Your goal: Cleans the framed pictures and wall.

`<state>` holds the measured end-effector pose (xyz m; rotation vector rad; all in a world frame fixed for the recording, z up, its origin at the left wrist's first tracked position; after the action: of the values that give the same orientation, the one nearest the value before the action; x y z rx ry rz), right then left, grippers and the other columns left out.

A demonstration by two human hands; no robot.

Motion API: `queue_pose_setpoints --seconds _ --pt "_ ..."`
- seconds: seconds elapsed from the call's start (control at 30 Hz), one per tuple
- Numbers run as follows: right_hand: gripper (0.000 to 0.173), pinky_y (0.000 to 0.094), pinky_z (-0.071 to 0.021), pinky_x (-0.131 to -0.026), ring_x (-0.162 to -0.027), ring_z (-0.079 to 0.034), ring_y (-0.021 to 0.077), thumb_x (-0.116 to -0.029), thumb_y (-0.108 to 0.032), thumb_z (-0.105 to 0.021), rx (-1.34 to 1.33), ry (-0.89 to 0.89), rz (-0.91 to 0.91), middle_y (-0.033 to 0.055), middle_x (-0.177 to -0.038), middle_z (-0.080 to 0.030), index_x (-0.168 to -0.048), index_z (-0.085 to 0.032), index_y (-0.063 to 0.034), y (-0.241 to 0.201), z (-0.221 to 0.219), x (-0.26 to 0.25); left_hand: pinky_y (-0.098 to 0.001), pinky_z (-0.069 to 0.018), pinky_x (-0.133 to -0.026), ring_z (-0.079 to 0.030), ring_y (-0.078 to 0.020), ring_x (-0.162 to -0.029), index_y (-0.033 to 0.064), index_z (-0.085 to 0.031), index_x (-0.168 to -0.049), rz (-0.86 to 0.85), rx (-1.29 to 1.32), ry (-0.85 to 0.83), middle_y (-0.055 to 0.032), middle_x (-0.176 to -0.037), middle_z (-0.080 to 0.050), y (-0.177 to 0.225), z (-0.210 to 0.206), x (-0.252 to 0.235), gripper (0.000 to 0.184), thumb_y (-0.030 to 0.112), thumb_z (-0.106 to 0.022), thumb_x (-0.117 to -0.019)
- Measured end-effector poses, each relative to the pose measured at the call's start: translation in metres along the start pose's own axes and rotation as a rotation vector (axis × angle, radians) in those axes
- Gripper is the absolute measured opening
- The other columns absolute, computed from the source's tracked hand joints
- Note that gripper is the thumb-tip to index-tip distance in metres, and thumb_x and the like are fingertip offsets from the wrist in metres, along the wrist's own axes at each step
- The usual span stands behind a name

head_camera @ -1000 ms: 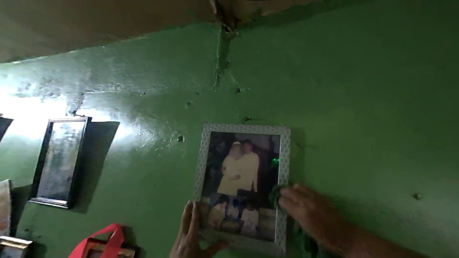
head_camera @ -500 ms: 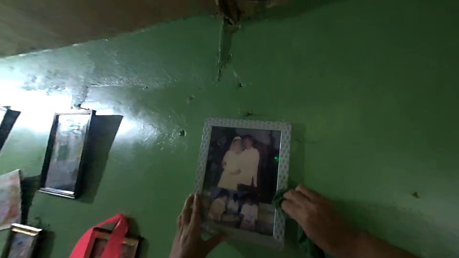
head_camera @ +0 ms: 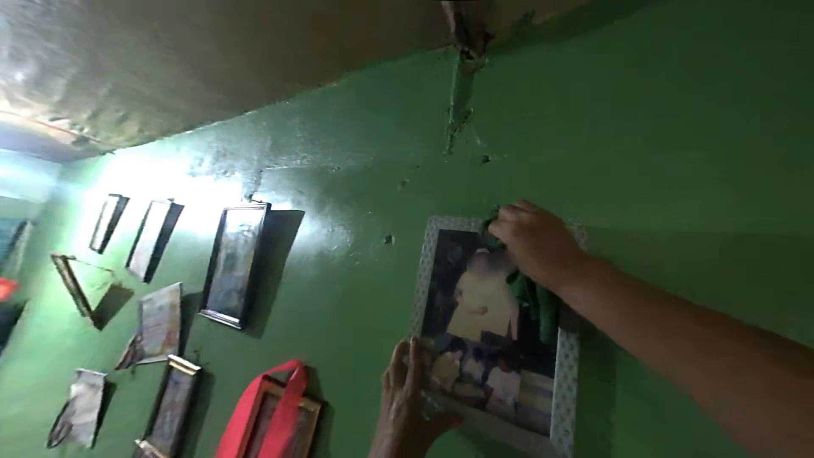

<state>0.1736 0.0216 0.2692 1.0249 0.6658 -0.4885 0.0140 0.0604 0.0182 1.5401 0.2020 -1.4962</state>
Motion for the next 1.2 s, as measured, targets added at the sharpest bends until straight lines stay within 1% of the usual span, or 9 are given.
queue_pose_setpoints --seconds 0.2,0.3,0.4,0.5,0.7,0.87,1.03,1.1,1.2 --pt "0.021 0.05 -0.0482 -0.102 -0.125 -0.058 0.0387 -0.0998 0.0 -0.055 -0.115 -0.116 -0.004 0.023 -0.122 -0.067 -0.112 -0.072 0.0045 -0.051 -0.036 -0.07 -0.0627 -0.0364 -0.112 -0.033 -0.0589 -0.14 -0.0078 -0.03 -0.156 -0.018 -0.008 0.003 -0.0372 -0.16 -0.021 -0.001 -0.001 0.002 0.122 0.028 -0.097 -0.0598" --pt "0.023 0.0494 -0.0475 -0.101 -0.128 -0.056 0.0376 -0.1021 -0.002 -0.052 -0.124 -0.207 -0.042 0.0222 -0.125 -0.065 -0.114 -0.07 0.0057 -0.059 -0.032 -0.081 -0.0633 -0.0354 -0.112 -0.032 -0.0601 -0.14 -0.0104 -0.029 -0.155 -0.028 -0.01 -0.006 -0.0388 -0.159 -0.021 0.001 0.0 0.002 0.122 0.029 -0.096 -0.0612" --pt "0.02 0.0512 -0.049 -0.098 -0.124 -0.058 0.0399 -0.1008 -0.001 -0.055 -0.076 -0.241 -0.017 0.0225 -0.121 -0.067 -0.111 -0.071 0.0054 -0.044 -0.012 -0.053 -0.0652 -0.0348 -0.111 -0.032 -0.0621 -0.139 -0.0112 -0.029 -0.155 -0.05 -0.008 0.005 -0.0402 -0.158 -0.022 0.001 0.001 0.003 0.123 0.03 -0.096 -0.0608" --pt "0.016 0.0533 -0.0544 -0.089 -0.11 -0.065 0.0421 -0.091 0.008 -0.064 0.002 -0.126 0.037 0.0216 -0.105 -0.07 -0.101 -0.075 0.0023 0.002 0.017 0.0 -0.0672 -0.0359 -0.109 -0.034 -0.064 -0.136 -0.0111 -0.03 -0.154 -0.092 -0.008 0.034 -0.0411 -0.157 -0.024 -0.003 -0.001 0.004 0.123 0.032 -0.096 -0.0593" --pt "0.03 0.0518 -0.0567 -0.08 -0.101 -0.065 0.0404 -0.0798 0.017 -0.073 0.15 -0.094 -0.034 0.0178 -0.098 -0.069 -0.103 -0.077 -0.0013 0.056 0.058 0.071 -0.0675 -0.039 -0.106 -0.039 -0.0631 -0.133 -0.0101 -0.033 -0.154 -0.109 -0.017 0.052 -0.0397 -0.157 -0.026 -0.005 -0.001 0.003 0.121 0.031 -0.096 -0.0587" --pt "0.022 0.0517 -0.056 -0.085 -0.103 -0.066 0.0405 -0.0855 0.014 -0.067 0.039 -0.04 0.073 0.0195 -0.098 -0.07 -0.1 -0.076 0.0007 0.02 0.02 0.021 -0.0616 -0.0384 -0.111 -0.033 -0.0582 -0.141 -0.0066 -0.03 -0.156 -0.033 0.014 0.009 -0.0365 -0.16 -0.022 -0.001 0.001 0.003 0.122 0.027 -0.097 -0.06" --pt "0.025 0.0517 -0.0499 -0.098 -0.12 -0.06 0.0399 -0.0987 0.006 -0.054 -0.072 -0.154 -0.02 0.022 -0.116 -0.068 -0.115 -0.073 0.001 -0.034 -0.023 -0.06 -0.0561 -0.0378 -0.114 -0.033 -0.0524 -0.144 -0.0038 -0.03 -0.157 0.01 0.019 -0.006 -0.0322 -0.163 -0.021 -0.002 -0.001 0.003 0.122 0.029 -0.097 -0.0604" --pt "0.021 0.0486 -0.0508 -0.098 -0.118 -0.062 0.0369 -0.0975 0.005 -0.056 -0.11 -0.119 -0.056 0.0203 -0.114 -0.069 -0.109 -0.074 0.0006 -0.051 -0.038 -0.078 -0.0538 -0.0384 -0.114 -0.033 -0.0495 -0.145 -0.0028 -0.031 -0.158 0.026 0.01 -0.011 -0.0307 -0.163 -0.021 -0.001 -0.001 0.002 0.122 0.031 -0.097 -0.0605" --pt "0.02 0.0522 -0.0505 -0.098 -0.124 -0.058 0.0405 -0.0991 0.003 -0.055 -0.103 -0.263 0.035 0.0226 -0.122 -0.066 -0.111 -0.071 0.0051 -0.085 -0.057 -0.075 -0.0535 -0.0373 -0.115 -0.031 -0.0477 -0.146 -0.0022 -0.029 -0.158 0.054 0.025 -0.024 -0.029 -0.164 -0.02 -0.002 0.0 0.001 0.123 0.031 -0.097 -0.061"
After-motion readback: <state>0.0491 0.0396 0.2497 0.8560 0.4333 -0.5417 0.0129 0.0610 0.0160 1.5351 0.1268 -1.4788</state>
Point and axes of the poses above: each hand's wrist, its own x-axis away from the middle knuckle, its own z-axis out of the back of the hand, y = z × x, the point moved 4 cm from there along -x, towards the middle knuckle
